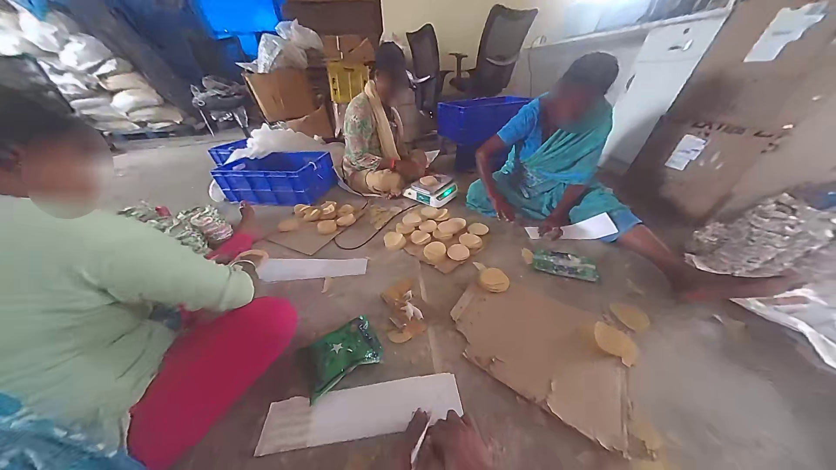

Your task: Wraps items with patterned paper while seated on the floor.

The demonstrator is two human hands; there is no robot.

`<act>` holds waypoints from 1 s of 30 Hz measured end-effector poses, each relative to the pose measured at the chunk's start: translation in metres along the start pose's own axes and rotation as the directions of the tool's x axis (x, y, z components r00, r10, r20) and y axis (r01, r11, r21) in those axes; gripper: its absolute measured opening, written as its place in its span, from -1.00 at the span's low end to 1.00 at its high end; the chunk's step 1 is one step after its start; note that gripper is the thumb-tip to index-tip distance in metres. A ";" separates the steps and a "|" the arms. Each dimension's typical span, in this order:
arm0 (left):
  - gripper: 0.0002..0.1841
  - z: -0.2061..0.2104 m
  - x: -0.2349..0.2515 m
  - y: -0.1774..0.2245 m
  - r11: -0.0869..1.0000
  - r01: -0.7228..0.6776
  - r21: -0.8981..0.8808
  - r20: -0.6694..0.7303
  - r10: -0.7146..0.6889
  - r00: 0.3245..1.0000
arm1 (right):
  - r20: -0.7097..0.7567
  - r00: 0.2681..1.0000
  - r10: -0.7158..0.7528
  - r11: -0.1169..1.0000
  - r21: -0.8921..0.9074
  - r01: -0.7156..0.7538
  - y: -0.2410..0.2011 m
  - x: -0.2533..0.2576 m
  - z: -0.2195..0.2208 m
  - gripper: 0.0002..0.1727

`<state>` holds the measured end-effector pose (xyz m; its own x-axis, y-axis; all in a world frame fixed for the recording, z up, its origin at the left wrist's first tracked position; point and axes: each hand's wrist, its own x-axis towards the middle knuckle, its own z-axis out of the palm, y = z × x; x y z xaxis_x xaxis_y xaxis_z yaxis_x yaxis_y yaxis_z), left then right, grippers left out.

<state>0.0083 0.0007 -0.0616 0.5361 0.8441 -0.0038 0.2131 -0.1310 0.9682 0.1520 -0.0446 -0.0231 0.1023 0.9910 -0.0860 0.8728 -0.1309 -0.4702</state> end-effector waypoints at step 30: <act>-0.52 0.019 0.010 -0.024 0.998 -0.063 -0.022 -0.264 0.055 0.963 | 0.101 0.991 0.093 0.809 0.572 -0.134 0.068 -0.018 0.011 -0.37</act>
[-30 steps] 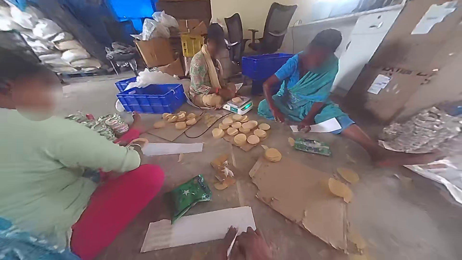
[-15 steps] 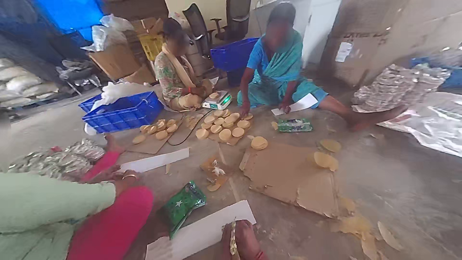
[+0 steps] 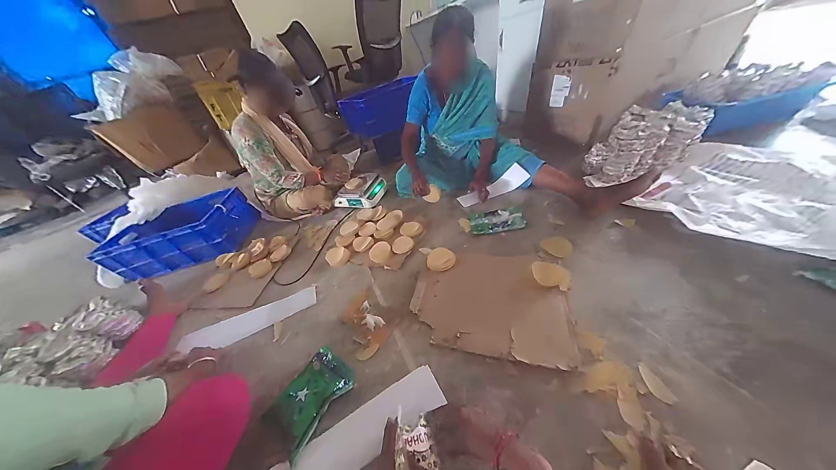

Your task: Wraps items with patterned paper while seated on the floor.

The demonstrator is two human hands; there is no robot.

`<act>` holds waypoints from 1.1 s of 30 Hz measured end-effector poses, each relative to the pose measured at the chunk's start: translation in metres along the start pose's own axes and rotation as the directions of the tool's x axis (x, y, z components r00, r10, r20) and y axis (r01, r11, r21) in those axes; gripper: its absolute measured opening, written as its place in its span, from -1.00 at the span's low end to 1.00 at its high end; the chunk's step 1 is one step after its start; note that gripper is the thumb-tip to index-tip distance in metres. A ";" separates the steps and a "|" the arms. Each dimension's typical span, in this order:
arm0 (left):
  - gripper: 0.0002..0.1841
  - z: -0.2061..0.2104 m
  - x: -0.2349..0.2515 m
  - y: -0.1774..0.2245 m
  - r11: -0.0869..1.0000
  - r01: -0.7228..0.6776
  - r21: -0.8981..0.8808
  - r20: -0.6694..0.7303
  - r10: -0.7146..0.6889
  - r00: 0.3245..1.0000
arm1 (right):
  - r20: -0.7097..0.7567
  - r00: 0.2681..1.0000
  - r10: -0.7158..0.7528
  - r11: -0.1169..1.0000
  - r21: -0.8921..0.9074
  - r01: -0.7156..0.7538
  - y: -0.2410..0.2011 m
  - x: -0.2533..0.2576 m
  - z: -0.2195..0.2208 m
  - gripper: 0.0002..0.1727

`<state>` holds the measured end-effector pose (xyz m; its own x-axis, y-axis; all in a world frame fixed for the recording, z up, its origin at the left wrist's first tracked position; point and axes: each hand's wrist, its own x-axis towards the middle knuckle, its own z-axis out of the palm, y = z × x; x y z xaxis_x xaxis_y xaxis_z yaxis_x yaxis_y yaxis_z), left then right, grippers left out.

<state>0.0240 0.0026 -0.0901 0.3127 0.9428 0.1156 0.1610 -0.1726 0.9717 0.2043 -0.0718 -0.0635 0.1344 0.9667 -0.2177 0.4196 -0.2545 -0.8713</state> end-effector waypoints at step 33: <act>-0.54 -0.046 0.018 0.080 0.639 -0.306 0.705 0.471 -0.099 0.877 | -0.228 0.968 0.104 0.995 0.035 -0.099 -0.023 0.019 0.035 -0.66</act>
<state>-0.0008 0.0190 -0.0012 0.6988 0.7094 -0.0916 0.6673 -0.6005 0.4406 0.1654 -0.0470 -0.0632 0.3785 0.9035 -0.2010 0.3728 -0.3476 -0.8604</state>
